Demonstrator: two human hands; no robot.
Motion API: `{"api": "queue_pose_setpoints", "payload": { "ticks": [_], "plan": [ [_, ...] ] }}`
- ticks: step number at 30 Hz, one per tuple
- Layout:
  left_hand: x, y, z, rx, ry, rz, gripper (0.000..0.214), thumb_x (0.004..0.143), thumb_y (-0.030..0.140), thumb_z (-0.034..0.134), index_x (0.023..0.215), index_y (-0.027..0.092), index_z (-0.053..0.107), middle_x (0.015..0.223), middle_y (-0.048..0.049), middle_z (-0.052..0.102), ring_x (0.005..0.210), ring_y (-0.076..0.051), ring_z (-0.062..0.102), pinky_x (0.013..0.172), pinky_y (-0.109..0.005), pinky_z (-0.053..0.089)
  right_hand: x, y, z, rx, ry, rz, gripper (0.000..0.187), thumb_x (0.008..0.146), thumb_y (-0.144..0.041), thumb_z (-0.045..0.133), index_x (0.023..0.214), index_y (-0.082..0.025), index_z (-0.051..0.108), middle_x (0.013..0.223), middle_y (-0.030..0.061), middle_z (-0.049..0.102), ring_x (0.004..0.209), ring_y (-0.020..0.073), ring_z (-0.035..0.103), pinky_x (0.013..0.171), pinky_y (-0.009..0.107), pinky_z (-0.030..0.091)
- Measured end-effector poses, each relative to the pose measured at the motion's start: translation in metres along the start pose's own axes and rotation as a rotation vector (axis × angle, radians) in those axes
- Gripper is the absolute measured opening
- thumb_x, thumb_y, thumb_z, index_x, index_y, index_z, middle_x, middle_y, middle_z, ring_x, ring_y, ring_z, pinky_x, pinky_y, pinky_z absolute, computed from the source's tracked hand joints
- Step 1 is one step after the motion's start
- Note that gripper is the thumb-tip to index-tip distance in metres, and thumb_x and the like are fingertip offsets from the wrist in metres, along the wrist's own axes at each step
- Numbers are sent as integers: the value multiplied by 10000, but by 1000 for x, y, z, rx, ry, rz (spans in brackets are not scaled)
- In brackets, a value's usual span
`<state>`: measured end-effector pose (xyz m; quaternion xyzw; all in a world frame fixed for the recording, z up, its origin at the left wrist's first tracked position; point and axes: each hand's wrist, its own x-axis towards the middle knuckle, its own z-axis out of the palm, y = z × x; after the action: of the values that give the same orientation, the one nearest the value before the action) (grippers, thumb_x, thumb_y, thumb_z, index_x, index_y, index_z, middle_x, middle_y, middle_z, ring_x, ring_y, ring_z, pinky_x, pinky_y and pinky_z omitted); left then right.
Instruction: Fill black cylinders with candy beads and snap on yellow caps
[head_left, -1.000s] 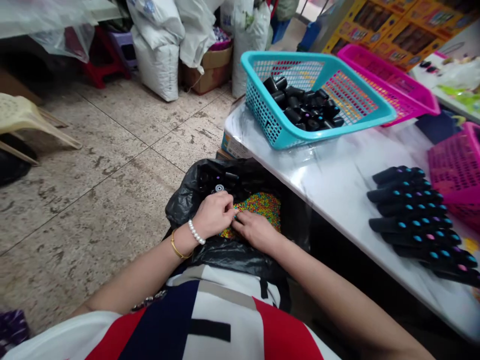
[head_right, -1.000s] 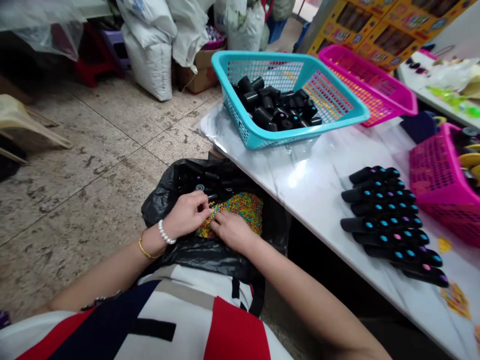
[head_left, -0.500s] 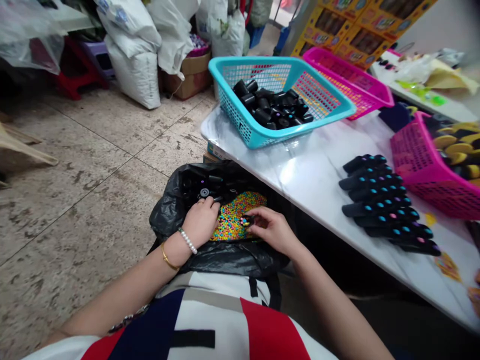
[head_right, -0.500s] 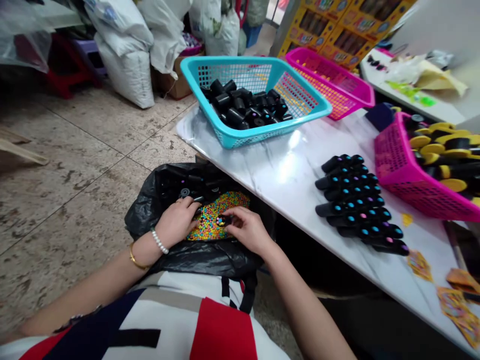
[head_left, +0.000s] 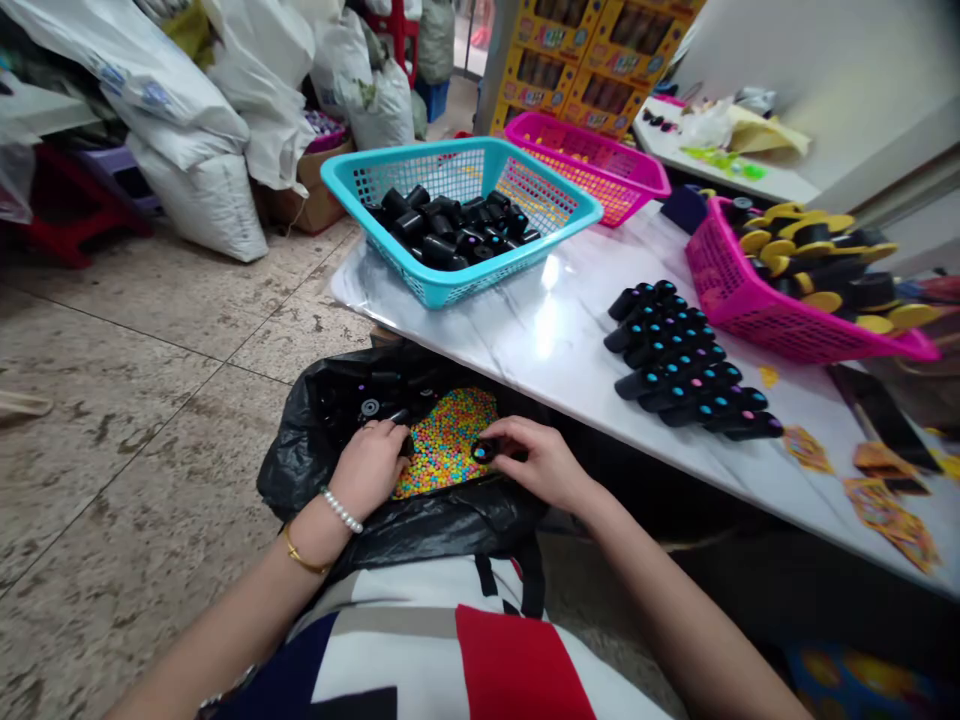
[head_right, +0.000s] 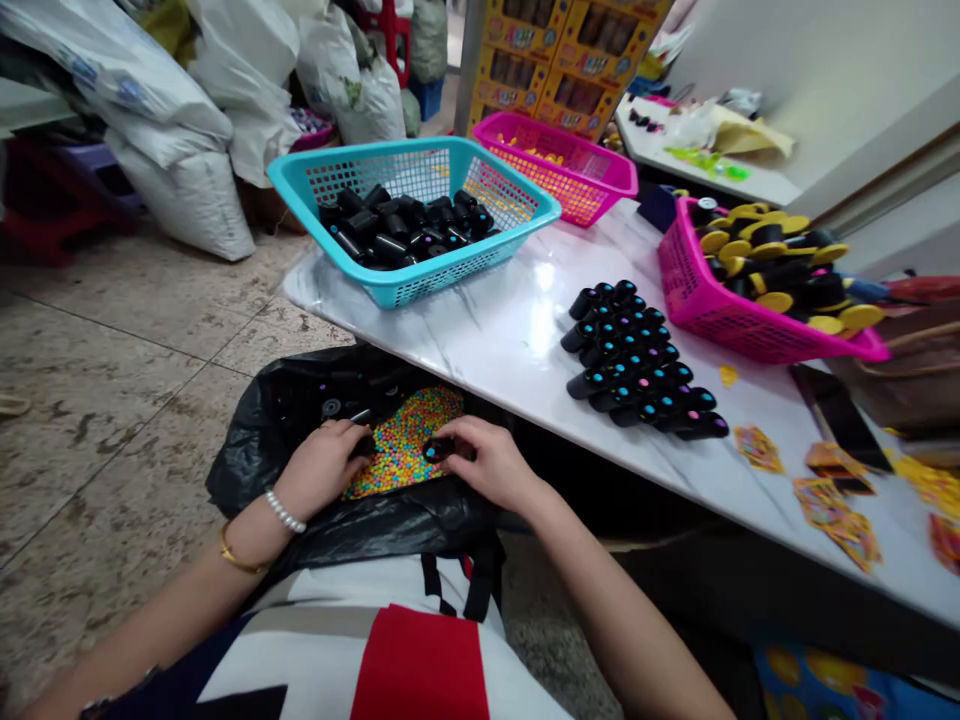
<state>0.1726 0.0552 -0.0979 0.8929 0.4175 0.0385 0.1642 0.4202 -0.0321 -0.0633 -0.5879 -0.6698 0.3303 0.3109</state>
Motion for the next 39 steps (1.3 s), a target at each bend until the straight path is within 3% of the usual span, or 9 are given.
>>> {"api": "queue_pose_setpoints", "payload": {
  "ticks": [7,11,14,18,21,25,30,35,39],
  "plan": [
    [0,3,-4,115,-58,-66,295,759,206,645,1046,139,640,964,-133,639,959,-280,568,857,-383,448,51,14,40,-622,-395,-271,232,857,-89,524,1058,-176,602,1010,95,604,909,189,587,764,287,466],
    [-1,0,-5,92,-72,-81,307,754,216,659,1051,140,636,955,-126,642,964,-277,566,859,-377,446,58,6,61,-641,-535,-375,141,906,-165,495,961,-194,622,930,83,608,869,198,572,739,298,446],
    [-4,-2,-5,66,-73,-93,304,757,202,655,1054,141,632,963,-124,641,970,-268,566,864,-372,445,55,3,60,-461,-602,-389,184,842,-93,550,972,-196,629,943,58,627,874,176,582,755,274,447],
    [-5,-4,-3,29,-56,-85,284,759,198,657,1036,143,633,967,-118,641,960,-258,571,873,-370,447,45,6,43,-86,-457,-186,287,760,-80,631,1018,-207,634,905,11,643,799,141,599,739,254,468],
    [-4,-3,-2,-4,-45,-42,282,761,212,668,1035,155,635,972,-101,641,953,-246,575,877,-355,453,34,10,33,73,-295,7,256,761,-179,664,1015,-207,640,813,-9,629,710,130,591,679,249,485],
    [-1,-3,-1,-92,-34,35,299,765,205,668,1056,153,629,980,-91,639,944,-238,577,874,-344,464,20,10,27,261,-207,131,295,729,-257,714,1005,-186,638,791,-10,626,724,132,598,688,254,507],
    [-1,-2,1,-131,-42,69,325,766,159,652,1090,151,622,1012,-96,634,984,-235,573,900,-337,463,4,3,17,105,-99,43,251,761,-194,663,1012,-202,645,882,19,635,713,130,591,666,257,507],
    [-1,-2,2,-134,-58,79,324,772,181,658,1091,141,623,1005,-103,633,974,-240,577,891,-341,469,-11,3,3,-187,14,-90,310,791,-68,552,1052,-215,632,1057,71,616,969,189,592,855,331,491],
    [1,-2,3,-143,-72,74,325,777,186,653,1097,146,624,1016,-102,632,973,-239,579,888,-341,472,-15,10,-3,-222,55,-65,325,770,-67,570,1049,-221,632,1039,58,624,879,170,608,755,293,505]
  ]
}}
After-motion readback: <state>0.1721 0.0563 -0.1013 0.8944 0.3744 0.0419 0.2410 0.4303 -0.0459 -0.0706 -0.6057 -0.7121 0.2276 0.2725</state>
